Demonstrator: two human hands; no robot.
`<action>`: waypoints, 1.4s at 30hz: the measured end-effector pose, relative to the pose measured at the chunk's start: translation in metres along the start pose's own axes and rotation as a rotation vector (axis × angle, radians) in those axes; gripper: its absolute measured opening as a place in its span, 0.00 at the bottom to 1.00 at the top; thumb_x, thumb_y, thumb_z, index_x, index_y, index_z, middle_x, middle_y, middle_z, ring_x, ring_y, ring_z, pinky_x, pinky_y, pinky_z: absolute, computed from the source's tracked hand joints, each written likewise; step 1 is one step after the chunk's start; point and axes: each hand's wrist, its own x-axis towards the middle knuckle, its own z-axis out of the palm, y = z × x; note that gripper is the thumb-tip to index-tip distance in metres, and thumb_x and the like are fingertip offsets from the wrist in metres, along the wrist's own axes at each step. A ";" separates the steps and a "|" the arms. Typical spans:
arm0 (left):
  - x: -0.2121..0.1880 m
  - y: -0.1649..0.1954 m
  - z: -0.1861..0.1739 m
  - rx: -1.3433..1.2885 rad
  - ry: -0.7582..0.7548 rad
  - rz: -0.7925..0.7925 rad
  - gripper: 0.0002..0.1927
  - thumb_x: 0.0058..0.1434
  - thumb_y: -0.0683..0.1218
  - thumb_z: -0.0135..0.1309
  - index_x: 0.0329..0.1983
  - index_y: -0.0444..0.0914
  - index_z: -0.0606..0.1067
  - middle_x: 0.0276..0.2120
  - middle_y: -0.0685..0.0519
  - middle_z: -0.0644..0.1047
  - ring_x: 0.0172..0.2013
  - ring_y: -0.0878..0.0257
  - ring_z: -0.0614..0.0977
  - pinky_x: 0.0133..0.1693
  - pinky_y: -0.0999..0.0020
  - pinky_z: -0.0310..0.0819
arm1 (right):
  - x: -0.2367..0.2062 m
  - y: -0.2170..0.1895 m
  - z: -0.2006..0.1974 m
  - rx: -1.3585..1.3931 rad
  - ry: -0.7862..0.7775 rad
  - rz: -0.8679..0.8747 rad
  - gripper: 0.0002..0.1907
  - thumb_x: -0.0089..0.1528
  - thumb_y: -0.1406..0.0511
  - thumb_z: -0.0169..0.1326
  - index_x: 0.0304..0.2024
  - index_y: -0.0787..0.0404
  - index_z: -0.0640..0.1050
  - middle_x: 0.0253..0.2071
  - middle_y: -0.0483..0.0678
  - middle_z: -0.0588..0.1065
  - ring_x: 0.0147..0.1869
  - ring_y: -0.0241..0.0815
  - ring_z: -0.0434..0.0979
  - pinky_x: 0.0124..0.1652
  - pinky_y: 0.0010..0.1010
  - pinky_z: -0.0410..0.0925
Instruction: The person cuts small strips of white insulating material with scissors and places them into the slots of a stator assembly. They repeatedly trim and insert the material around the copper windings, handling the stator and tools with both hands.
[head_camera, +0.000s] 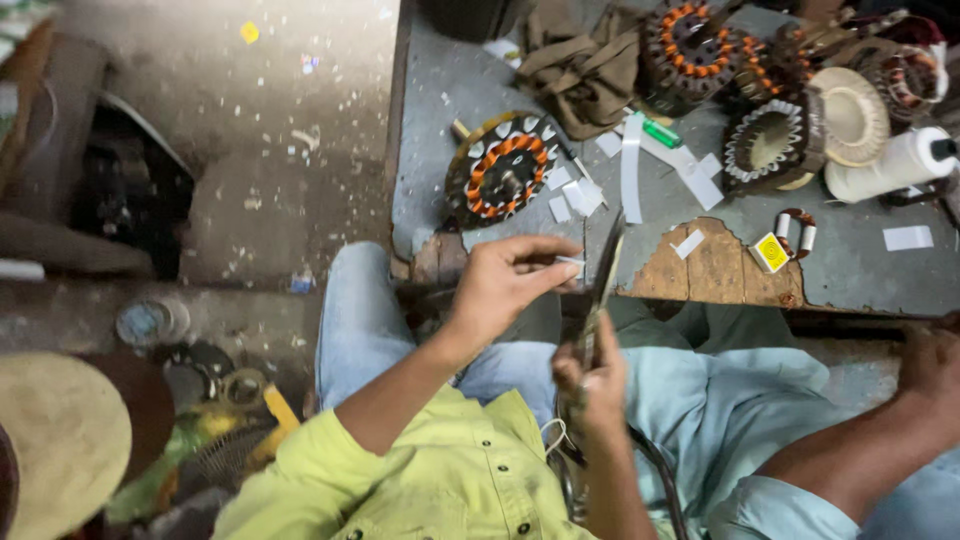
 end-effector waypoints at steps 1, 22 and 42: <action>-0.001 0.000 -0.003 0.044 0.005 0.005 0.13 0.64 0.39 0.61 0.51 0.29 0.81 0.39 0.50 0.84 0.37 0.67 0.85 0.41 0.74 0.81 | 0.010 -0.018 -0.010 -0.143 0.012 -0.064 0.47 0.53 0.71 0.63 0.75 0.57 0.61 0.29 0.42 0.74 0.27 0.32 0.71 0.26 0.23 0.65; -0.031 0.025 0.005 0.454 -0.261 0.240 0.07 0.61 0.39 0.63 0.40 0.36 0.77 0.48 0.49 0.73 0.55 0.56 0.76 0.59 0.62 0.67 | 0.074 -0.081 -0.044 -0.781 0.134 -0.290 0.09 0.61 0.65 0.60 0.41 0.62 0.83 0.36 0.53 0.81 0.39 0.46 0.81 0.40 0.34 0.72; -0.025 0.014 0.002 0.341 0.028 -0.039 0.09 0.60 0.40 0.64 0.43 0.31 0.83 0.37 0.53 0.85 0.38 0.69 0.85 0.42 0.74 0.80 | 0.042 -0.039 0.011 -0.114 0.047 -0.258 0.11 0.54 0.74 0.65 0.40 0.70 0.85 0.40 0.51 0.83 0.43 0.39 0.81 0.45 0.27 0.73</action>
